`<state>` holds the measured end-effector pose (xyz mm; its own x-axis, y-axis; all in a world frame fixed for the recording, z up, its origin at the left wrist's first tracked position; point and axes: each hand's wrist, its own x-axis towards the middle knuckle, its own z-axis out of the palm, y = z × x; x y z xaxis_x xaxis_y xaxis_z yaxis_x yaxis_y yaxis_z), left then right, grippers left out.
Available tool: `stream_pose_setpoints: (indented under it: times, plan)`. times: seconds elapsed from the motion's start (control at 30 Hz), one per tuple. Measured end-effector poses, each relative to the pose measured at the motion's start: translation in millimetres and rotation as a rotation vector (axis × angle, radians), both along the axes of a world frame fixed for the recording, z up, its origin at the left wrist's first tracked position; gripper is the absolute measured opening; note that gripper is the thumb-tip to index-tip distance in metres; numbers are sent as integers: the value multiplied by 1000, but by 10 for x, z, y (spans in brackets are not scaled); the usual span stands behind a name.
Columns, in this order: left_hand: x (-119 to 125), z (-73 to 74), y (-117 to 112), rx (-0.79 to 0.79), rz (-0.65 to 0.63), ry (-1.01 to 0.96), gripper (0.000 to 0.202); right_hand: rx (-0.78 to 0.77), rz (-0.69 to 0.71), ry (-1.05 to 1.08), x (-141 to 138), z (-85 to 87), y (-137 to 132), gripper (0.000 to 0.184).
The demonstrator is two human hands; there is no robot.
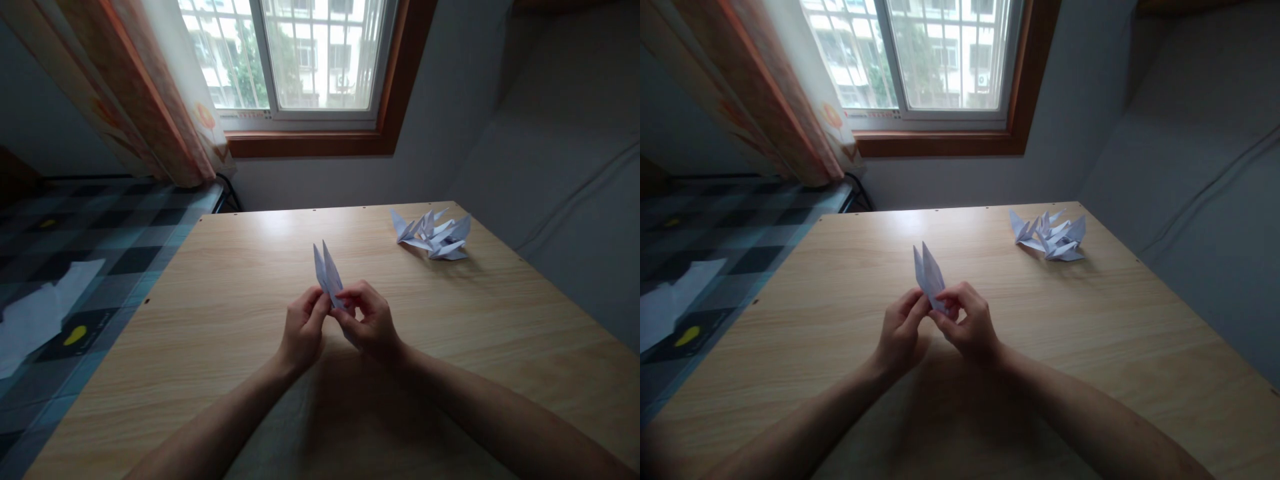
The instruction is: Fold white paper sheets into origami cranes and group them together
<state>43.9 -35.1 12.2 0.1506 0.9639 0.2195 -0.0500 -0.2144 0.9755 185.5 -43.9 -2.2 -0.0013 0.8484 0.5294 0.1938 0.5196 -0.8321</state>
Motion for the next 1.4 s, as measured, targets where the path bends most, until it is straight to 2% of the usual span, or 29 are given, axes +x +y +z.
stream_pose_setpoints:
  times: [0.23, 0.57, 0.8, 0.9, 1.13, 1.4]
  plan:
    - [-1, 17, 7, -54, -62, -86, 23, 7, 42, 33, 22, -56, 24, 25]
    - [-12, -8, 15, -53, -43, -75, 17, -125, 155, 196, 4, 4, -1, 20]
    - [17, -13, 9, -65, -44, -132, 16, -145, 32, 184, -1, -50, 3, 18]
    - [31, 11, 23, -104, -12, -177, 22, -207, 19, 218, -11, -25, 12, 12]
    - [30, 32, 59, -180, -9, -266, 37, -296, -27, 323, -28, 37, 21, 20]
    - [4, 16, 73, -208, 46, -251, 38, -341, -16, 235, -12, 0, 52, 20]
